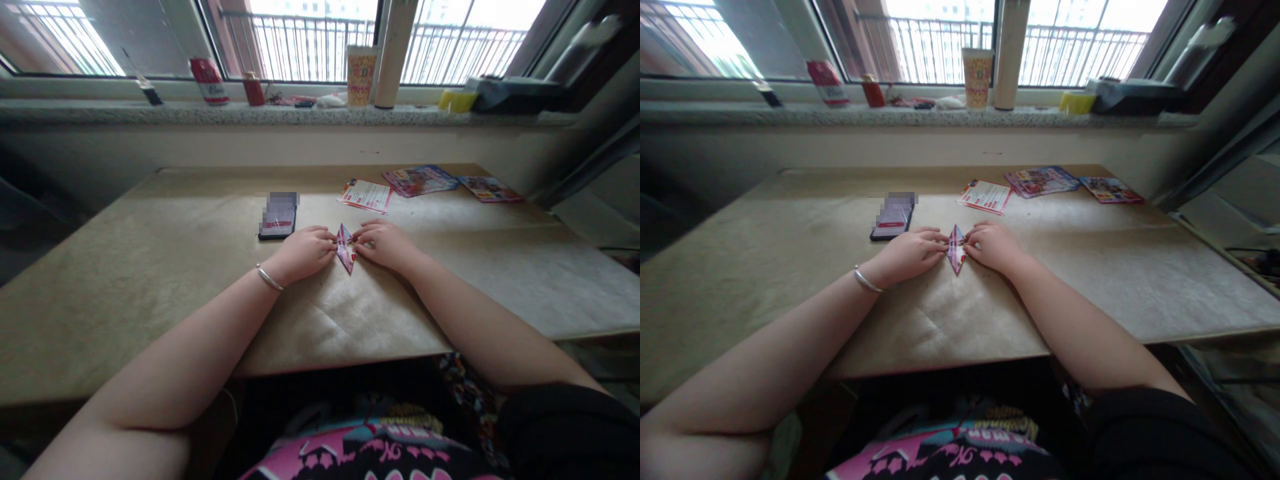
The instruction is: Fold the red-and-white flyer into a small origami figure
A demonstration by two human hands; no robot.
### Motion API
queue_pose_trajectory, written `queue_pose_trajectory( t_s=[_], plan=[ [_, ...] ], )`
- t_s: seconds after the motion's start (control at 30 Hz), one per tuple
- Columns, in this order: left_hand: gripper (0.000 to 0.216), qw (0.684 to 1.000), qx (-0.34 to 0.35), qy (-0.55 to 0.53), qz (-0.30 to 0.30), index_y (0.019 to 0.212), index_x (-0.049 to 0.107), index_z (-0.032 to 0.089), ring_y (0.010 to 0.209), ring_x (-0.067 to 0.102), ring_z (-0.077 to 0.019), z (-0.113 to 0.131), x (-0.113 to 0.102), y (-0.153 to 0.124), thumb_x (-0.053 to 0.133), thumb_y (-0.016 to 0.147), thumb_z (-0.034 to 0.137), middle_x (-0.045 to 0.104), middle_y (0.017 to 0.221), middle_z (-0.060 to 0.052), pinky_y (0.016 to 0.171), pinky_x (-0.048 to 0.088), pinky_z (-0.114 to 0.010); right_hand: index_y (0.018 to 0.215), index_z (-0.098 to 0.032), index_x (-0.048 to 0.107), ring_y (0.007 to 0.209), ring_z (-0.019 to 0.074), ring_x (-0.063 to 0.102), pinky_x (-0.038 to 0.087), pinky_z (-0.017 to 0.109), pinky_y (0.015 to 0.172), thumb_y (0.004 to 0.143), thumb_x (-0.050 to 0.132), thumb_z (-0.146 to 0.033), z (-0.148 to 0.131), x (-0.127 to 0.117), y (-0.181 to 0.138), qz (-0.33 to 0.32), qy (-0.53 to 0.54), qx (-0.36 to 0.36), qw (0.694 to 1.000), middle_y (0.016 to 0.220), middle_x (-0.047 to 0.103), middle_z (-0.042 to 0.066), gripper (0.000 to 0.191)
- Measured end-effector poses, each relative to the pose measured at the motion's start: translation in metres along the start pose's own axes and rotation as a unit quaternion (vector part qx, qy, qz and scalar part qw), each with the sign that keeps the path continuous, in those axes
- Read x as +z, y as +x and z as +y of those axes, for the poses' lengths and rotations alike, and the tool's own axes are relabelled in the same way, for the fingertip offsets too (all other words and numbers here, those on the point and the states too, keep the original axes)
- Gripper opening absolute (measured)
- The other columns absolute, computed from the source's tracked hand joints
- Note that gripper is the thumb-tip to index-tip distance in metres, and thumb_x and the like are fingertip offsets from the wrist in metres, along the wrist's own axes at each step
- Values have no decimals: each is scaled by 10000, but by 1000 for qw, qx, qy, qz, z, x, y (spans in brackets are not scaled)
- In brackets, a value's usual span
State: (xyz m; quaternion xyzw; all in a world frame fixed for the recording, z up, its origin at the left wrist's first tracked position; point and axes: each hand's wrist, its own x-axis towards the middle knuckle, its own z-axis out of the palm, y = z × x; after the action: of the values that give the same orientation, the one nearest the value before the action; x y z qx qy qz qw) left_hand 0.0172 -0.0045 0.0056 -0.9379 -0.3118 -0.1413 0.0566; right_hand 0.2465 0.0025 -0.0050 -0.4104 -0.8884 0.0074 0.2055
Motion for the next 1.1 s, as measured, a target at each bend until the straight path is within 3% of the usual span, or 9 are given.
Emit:
queue_pose_trajectory(
  t_s=[0.1, 0.27, 0.5, 0.7, 0.83, 1.0, 1.1],
  plan=[
    [291, 1000, 5, -9, -8, 1042, 725, 212, 1111, 602, -179, -3, 2, -1, 468, 911, 245, 688, 1162, -14, 1044, 441, -335, 830, -223, 770, 1095, 243, 625, 469, 394, 983, 827, 613, -289, 4, 3, -1, -5, 13, 29, 999, 1062, 731, 51, 171],
    [272, 1000, -14, -15, 17, 951, 741, 186, 979, 656, -184, -3, 3, -2, 477, 902, 230, 739, 980, -33, 948, 500, -321, 881, -229, 763, 1119, 224, 620, 461, 369, 998, 823, 620, -305, 11, 8, -3, -7, 81, 94, 992, 1202, 671, 77, 172],
    [238, 997, 16, -53, 47, 821, 740, 164, 950, 641, -195, -3, 2, -2, 514, 875, 215, 721, 897, -66, 926, 505, -336, 987, -242, 723, 1208, 255, 549, 420, 421, 1025, 793, 664, -402, 8, 8, -4, -16, 72, 74, 995, 1337, 563, 115, 259],
    [245, 997, 8, -63, 34, 827, 716, 169, 964, 615, -196, -3, 3, -4, 488, 896, 228, 682, 937, -78, 942, 490, -358, 1160, -257, 669, 1289, 298, 461, 386, 477, 1047, 801, 639, -468, 7, 13, -4, -33, 41, 90, 995, 1408, 481, 136, 418],
    [211, 997, -26, -64, 43, 987, 672, 187, 1102, 562, -208, 1, 8, -5, 492, 894, 244, 612, 1179, -81, 1009, 445, -378, 1176, -261, 670, 1285, 296, 457, 372, 473, 1062, 803, 636, -466, 8, 16, -5, -34, 43, 83, 995, 1411, 477, 129, 427],
    [419, 995, -93, -39, 19, 1267, 535, 132, 1246, 475, -252, 5, 14, -5, 487, 909, 345, 561, 1305, -123, 1088, 366, -418, 1177, -275, 672, 1287, 286, 451, 352, 473, 1081, 806, 633, -444, 9, 17, -7, -33, 60, 42, 997, 1422, 467, 107, 410],
    [462, 992, -121, -25, -17, 1286, 526, 132, 1275, 449, -270, 3, 14, -6, 445, 926, 409, 538, 1340, -123, 1104, 340, -432, 1186, -248, 669, 1292, 288, 444, 337, 472, 1093, 819, 617, -418, 6, 16, -7, -39, 59, 20, 997, 1422, 468, 116, 408]
  ],
)
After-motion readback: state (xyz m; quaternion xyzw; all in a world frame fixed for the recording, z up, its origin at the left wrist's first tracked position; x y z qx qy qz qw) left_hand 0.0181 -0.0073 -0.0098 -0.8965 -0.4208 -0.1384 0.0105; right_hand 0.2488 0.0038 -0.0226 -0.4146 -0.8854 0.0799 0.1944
